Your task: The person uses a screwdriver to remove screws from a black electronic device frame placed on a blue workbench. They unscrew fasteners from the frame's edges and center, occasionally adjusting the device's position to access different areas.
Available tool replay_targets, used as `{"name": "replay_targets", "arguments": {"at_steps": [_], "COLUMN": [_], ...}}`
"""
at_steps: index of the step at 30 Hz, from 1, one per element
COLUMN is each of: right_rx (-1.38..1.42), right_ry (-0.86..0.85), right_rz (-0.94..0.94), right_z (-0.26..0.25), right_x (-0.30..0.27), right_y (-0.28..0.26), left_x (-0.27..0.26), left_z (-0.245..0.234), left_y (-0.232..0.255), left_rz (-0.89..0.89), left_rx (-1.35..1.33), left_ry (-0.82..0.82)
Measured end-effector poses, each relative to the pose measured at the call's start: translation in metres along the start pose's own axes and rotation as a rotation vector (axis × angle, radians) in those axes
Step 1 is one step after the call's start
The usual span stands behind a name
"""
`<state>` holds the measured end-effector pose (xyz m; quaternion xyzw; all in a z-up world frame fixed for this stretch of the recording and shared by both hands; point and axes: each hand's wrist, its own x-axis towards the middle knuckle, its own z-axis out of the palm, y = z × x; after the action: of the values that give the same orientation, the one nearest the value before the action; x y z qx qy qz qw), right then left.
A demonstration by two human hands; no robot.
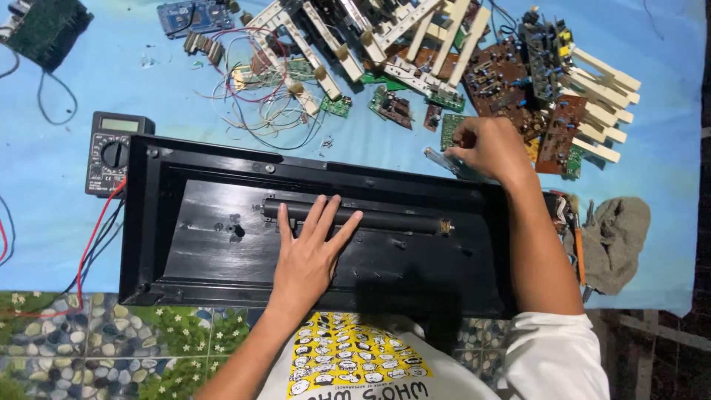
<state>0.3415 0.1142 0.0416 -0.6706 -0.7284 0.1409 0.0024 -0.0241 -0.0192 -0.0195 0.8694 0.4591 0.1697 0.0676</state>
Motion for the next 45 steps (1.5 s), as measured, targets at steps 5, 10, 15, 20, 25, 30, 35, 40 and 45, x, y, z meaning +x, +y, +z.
{"name": "replay_targets", "arguments": {"at_steps": [5, 10, 15, 20, 25, 30, 35, 40, 45], "right_rx": [0.143, 0.137, 0.079, 0.103, 0.232, 0.255, 0.262, 0.27, 0.225], "right_ry": [-0.098, -0.24, -0.297, -0.051, 0.048, -0.064, -0.118, -0.124, 0.046], "right_rz": [-0.034, -0.007, -0.083, -0.183, -0.366, -0.65, -0.653, -0.588, -0.704], "right_z": [-0.014, -0.017, -0.009, 0.0, 0.013, 0.053, 0.038, 0.044, 0.042], "right_x": [-0.011, -0.004, 0.012, 0.042, 0.068, 0.105, 0.097, 0.099, 0.093], "right_y": [-0.03, -0.036, -0.03, -0.041, -0.106, -0.136, -0.166, -0.164, -0.165], "left_x": [-0.002, 0.001, 0.001, 0.001, 0.003, 0.003, 0.002, 0.003, 0.008], "left_z": [0.002, 0.003, 0.001, 0.004, 0.001, -0.001, 0.003, 0.001, -0.013], "left_y": [-0.001, -0.003, -0.004, -0.005, -0.003, -0.002, -0.003, -0.004, 0.005], "left_rz": [-0.012, -0.003, -0.004, -0.016, -0.023, -0.037, -0.038, -0.031, -0.104], "left_rx": [0.017, 0.016, -0.041, -0.059, -0.055, -0.061, -0.09, -0.12, -0.2], "left_ry": [-0.006, -0.006, -0.009, -0.013, -0.02, -0.008, 0.013, -0.01, 0.006]}}
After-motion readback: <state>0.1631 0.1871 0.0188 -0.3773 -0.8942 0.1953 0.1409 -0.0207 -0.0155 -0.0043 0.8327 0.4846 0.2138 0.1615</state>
